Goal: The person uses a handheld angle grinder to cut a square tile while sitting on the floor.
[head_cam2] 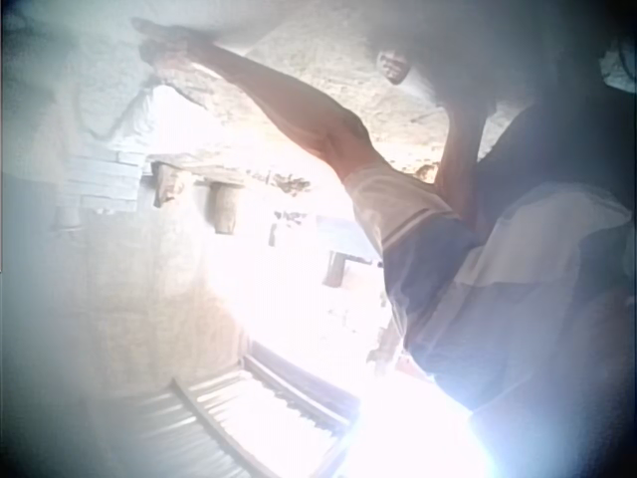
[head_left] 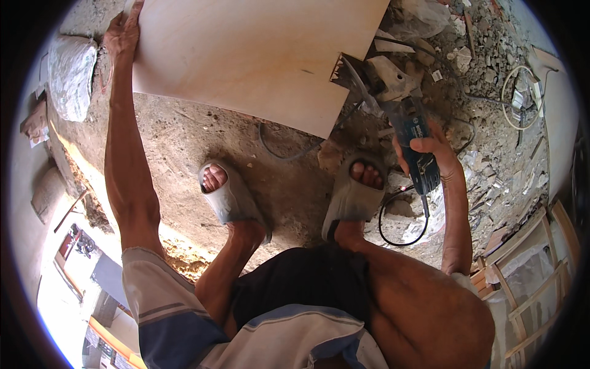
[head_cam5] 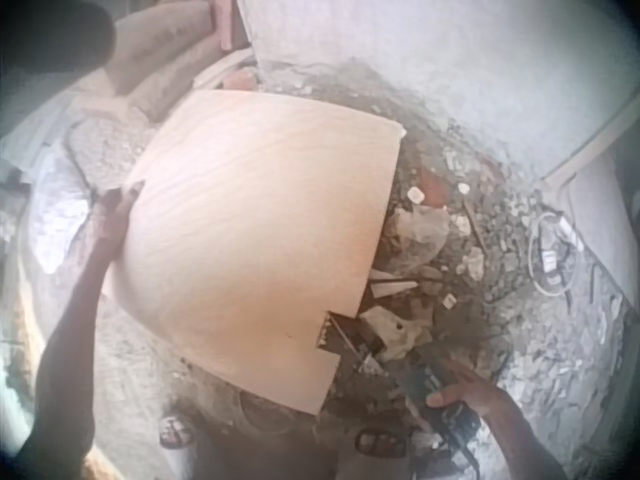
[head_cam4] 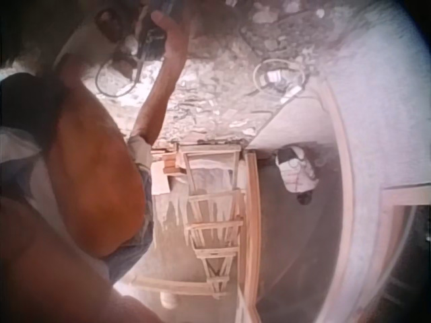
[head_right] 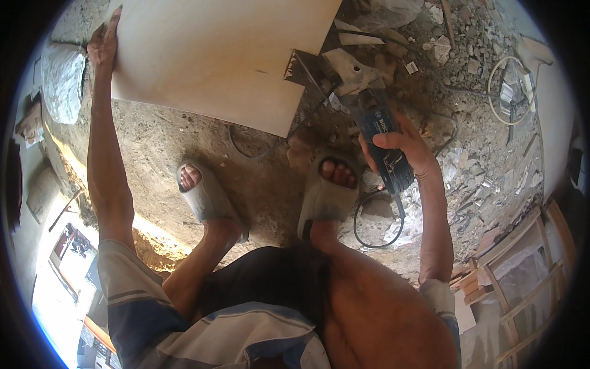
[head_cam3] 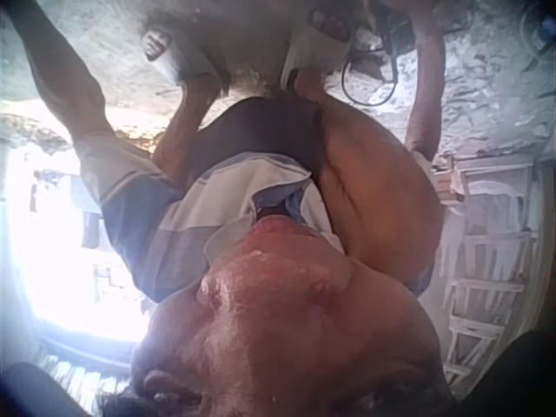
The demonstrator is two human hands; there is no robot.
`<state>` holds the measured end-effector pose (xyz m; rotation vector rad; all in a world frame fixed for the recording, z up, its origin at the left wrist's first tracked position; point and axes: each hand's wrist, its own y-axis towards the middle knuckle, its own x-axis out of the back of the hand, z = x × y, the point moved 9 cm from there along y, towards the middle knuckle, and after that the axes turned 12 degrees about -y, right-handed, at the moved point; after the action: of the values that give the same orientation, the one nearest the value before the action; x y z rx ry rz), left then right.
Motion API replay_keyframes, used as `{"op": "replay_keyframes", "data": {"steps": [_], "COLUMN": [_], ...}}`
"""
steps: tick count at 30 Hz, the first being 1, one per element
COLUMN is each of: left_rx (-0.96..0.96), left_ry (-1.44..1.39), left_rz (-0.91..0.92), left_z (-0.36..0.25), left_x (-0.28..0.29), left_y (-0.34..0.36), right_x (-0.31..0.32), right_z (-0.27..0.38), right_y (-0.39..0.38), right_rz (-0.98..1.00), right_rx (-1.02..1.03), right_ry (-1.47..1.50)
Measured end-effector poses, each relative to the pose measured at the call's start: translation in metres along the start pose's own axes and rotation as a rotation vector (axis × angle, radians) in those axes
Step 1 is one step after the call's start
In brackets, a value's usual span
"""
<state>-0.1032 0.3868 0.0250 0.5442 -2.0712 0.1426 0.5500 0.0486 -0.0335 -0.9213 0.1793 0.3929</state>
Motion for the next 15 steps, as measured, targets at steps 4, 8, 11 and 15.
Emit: {"op": "replay_keyframes", "data": {"steps": [4, 8, 11, 15], "left_rx": [-0.027, -0.032, -0.020, -0.021], "left_ry": [0.041, 0.027, -0.017, -0.011], "left_rz": [0.002, 0.007, 0.015, -0.002], "left_z": [0.032, 0.030, 0.009, -0.008], "left_x": [0.005, 0.001, -0.004, 0.008], "left_y": [0.025, 0.022, 0.004, -0.008], "right_x": [-0.005, -0.003, -0.002, -0.003], "right_z": [0.001, -0.002, -0.004, -0.008], "right_y": [0.004, 0.004, 0.001, 0.004], "right_rz": [0.024, 0.026, -0.004, 0.027], "right_rx": [0.014, 0.014, 0.005, 0.008], "right_ry": [-0.008, 0.002, 0.020, 0.033]}}
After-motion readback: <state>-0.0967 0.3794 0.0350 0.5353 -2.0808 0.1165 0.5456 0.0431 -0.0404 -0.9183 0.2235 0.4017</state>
